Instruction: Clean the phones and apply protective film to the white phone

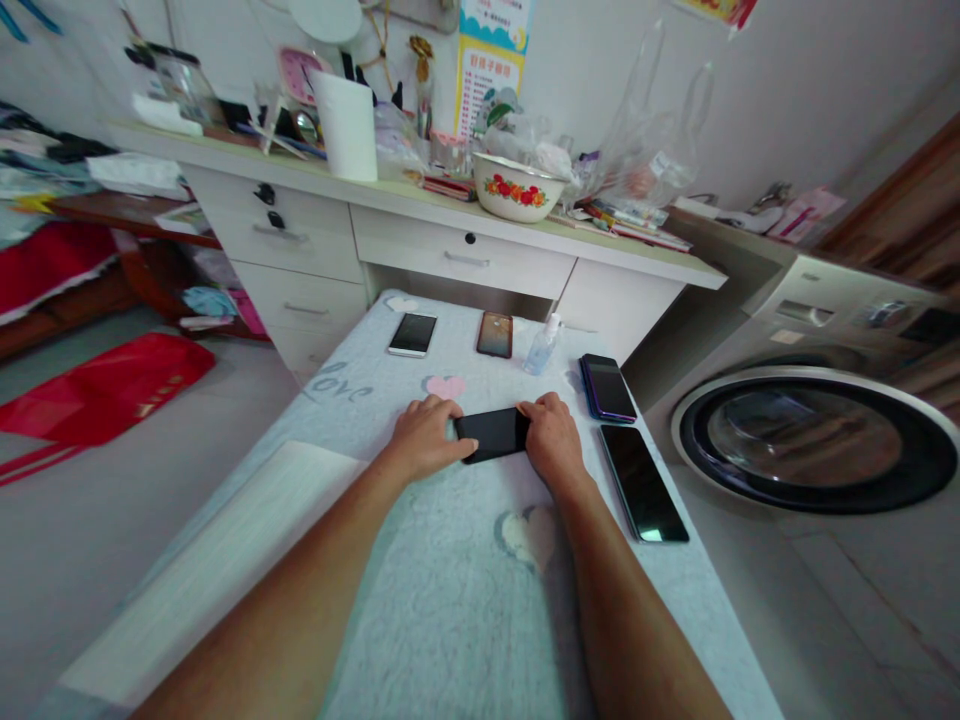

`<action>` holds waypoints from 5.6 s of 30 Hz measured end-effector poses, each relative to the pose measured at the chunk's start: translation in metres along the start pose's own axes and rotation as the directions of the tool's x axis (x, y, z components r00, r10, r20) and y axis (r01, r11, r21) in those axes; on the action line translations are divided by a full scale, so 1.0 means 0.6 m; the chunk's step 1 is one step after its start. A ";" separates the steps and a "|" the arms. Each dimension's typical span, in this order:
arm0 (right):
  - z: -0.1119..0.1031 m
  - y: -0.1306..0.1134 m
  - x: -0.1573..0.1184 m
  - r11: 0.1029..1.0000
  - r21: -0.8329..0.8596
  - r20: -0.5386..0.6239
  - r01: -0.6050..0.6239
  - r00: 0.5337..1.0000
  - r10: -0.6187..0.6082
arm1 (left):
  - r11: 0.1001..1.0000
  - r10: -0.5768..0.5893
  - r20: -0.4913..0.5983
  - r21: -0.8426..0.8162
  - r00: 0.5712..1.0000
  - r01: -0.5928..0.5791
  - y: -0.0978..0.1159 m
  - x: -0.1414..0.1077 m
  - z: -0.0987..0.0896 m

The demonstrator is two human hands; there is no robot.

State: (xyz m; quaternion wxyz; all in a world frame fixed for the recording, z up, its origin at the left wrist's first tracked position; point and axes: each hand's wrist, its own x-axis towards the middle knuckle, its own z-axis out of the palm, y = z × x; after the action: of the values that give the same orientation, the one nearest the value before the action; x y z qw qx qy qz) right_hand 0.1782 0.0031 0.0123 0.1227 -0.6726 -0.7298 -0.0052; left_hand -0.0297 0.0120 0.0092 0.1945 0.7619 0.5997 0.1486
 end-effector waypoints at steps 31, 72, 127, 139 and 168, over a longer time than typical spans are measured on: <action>-0.002 0.001 -0.005 1.000 -0.021 0.008 -0.023 1.000 0.023 | 0.994 0.088 0.005 0.069 0.996 -0.088 -0.002 -0.006 0.000; -0.004 -0.024 -0.007 0.999 -0.051 0.016 0.010 1.000 -0.009 | 0.994 0.093 0.033 0.061 0.995 -0.095 -0.004 -0.006 -0.006; -0.007 -0.089 -0.009 0.953 -0.012 0.107 0.304 0.948 -0.301 | 0.996 0.084 0.025 0.041 0.996 -0.085 -0.012 -0.001 0.002; -0.019 -0.094 -0.001 0.954 -0.084 0.149 0.288 0.950 -0.274 | 0.997 0.074 0.040 0.025 0.996 -0.075 -0.007 -0.004 -0.005; -0.001 -0.116 0.008 0.933 0.015 0.139 0.359 0.923 -0.358 | 0.999 0.009 0.045 0.051 0.999 -0.011 -0.002 -0.005 -0.006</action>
State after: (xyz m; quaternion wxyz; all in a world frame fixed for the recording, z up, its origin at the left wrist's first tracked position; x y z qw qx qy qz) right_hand 0.1098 0.0009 0.0246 0.0648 -0.5271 -0.8472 0.0154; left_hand -0.0330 0.0095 0.0119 0.1877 0.7726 0.5951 0.1172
